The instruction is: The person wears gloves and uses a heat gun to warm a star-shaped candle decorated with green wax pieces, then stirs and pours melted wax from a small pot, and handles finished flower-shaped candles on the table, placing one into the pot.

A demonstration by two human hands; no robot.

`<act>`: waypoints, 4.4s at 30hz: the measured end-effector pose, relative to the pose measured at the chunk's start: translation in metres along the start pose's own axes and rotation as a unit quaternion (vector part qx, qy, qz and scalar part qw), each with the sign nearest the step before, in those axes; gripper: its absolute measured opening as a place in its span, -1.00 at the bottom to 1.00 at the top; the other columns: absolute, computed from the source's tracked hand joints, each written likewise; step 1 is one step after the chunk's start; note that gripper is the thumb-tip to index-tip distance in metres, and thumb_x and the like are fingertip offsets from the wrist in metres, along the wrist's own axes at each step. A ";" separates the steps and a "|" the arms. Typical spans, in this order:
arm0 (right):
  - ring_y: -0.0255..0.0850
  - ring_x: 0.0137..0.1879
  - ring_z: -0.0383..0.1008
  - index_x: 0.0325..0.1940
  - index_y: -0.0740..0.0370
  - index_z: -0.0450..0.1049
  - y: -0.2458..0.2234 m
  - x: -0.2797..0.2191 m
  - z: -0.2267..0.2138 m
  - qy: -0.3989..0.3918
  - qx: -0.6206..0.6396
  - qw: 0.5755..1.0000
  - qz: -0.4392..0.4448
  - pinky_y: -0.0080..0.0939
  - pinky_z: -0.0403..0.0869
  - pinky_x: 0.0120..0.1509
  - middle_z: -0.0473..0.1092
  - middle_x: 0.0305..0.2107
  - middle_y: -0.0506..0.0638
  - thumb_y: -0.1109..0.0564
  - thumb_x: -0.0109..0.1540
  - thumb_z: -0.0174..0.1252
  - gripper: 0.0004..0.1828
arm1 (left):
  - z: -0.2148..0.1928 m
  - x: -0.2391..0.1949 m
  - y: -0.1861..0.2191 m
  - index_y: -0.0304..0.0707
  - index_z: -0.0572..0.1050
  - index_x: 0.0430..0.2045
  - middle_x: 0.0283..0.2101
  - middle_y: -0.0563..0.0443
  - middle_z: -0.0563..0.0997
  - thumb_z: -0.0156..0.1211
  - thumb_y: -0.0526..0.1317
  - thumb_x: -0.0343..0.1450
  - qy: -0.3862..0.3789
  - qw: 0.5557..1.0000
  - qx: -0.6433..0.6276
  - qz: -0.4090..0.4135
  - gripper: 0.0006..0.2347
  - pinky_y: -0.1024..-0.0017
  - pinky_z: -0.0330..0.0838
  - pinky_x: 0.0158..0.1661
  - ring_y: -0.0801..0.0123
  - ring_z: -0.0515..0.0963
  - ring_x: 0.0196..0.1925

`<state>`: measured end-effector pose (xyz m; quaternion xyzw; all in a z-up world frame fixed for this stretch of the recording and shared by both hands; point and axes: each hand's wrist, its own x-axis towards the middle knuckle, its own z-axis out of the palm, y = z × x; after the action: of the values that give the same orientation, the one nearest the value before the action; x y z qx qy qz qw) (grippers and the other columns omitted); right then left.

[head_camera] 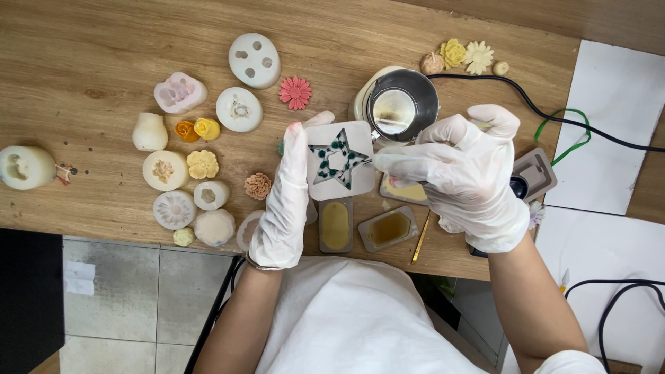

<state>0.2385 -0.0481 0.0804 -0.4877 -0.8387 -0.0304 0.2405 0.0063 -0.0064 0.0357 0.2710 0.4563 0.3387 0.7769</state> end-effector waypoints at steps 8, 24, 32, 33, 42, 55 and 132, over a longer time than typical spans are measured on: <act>-0.39 -0.15 0.42 -0.01 -0.27 0.62 0.000 0.002 0.006 -0.017 0.009 1.000 0.018 -0.10 0.11 0.26 0.53 -0.22 -0.45 0.06 0.22 0.42 -0.71 | 0.002 -0.002 0.004 -0.17 0.32 0.30 0.19 -0.07 0.52 -0.30 0.21 0.53 -0.002 1.000 0.011 -0.008 -0.42 0.34 0.46 0.16 0.35 0.55 0.17; -0.34 -0.16 0.41 -0.05 -0.14 0.56 -0.013 -0.007 0.004 0.026 0.099 0.993 0.065 -0.16 0.16 0.23 0.57 -0.05 -0.37 -0.04 0.18 0.47 -0.69 | -0.003 -0.002 -0.007 -0.25 0.33 0.29 0.19 -0.11 0.55 -0.27 0.21 0.52 -0.005 0.999 -0.046 -0.022 -0.41 0.31 0.47 0.16 0.30 0.57 0.17; -0.33 -0.14 0.44 -0.05 -0.11 0.58 -0.031 -0.022 0.004 0.063 0.090 0.990 0.093 -0.19 0.21 0.21 0.58 -0.07 -0.33 -0.01 0.17 0.46 -0.71 | -0.012 -0.003 -0.029 -0.31 0.30 0.31 0.20 -0.13 0.54 -0.24 0.21 0.52 -0.022 0.997 -0.068 -0.029 -0.38 0.31 0.47 0.16 0.29 0.57 0.17; -0.33 -0.11 0.46 -0.08 -0.14 0.57 -0.033 -0.026 0.003 0.086 0.098 0.985 0.114 -0.22 0.24 0.23 0.58 -0.05 -0.33 0.00 0.17 0.46 -0.73 | -0.013 -0.004 -0.032 -0.32 0.30 0.32 0.21 -0.14 0.54 -0.24 0.21 0.52 -0.021 0.997 -0.067 -0.028 -0.38 0.32 0.46 0.17 0.29 0.57 0.17; -0.30 -0.10 0.46 -0.13 -0.18 0.52 -0.048 -0.036 -0.008 0.059 0.034 0.996 0.064 -0.17 0.17 0.23 0.57 -0.09 -0.40 0.09 0.14 0.43 -0.71 | -0.008 -0.038 -0.030 -0.28 0.36 0.29 0.16 -0.04 0.57 -0.23 0.20 0.52 0.017 0.996 -0.084 -0.019 -0.40 0.38 0.49 0.13 0.40 0.59 0.12; -0.42 -0.21 0.42 0.02 0.22 0.48 -0.091 -0.058 0.007 0.295 0.400 0.675 0.545 -0.40 0.34 -0.28 0.56 -0.05 -0.09 0.11 0.34 0.25 -0.78 | -0.033 -0.067 -0.023 -0.32 0.36 0.25 0.15 -0.07 0.56 -0.16 0.14 0.53 0.008 0.984 -0.175 -0.035 -0.46 0.27 0.43 0.17 0.28 0.56 0.16; -0.07 -0.12 0.49 0.25 0.17 0.43 -0.110 -0.082 0.030 0.094 0.088 0.869 0.478 -0.09 0.47 -0.03 0.42 -0.16 0.13 0.21 0.16 0.35 -0.44 | 0.004 -0.043 -0.009 -0.13 0.38 0.27 0.23 -0.02 0.52 -0.11 0.15 0.50 -0.072 0.996 -0.027 -0.034 -0.49 0.19 0.49 0.13 0.30 0.55 0.21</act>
<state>0.1696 -0.1631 0.0386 -0.8003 -0.4761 0.1170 0.3451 -0.0031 -0.0459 0.0532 0.2581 0.3985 0.3043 0.8258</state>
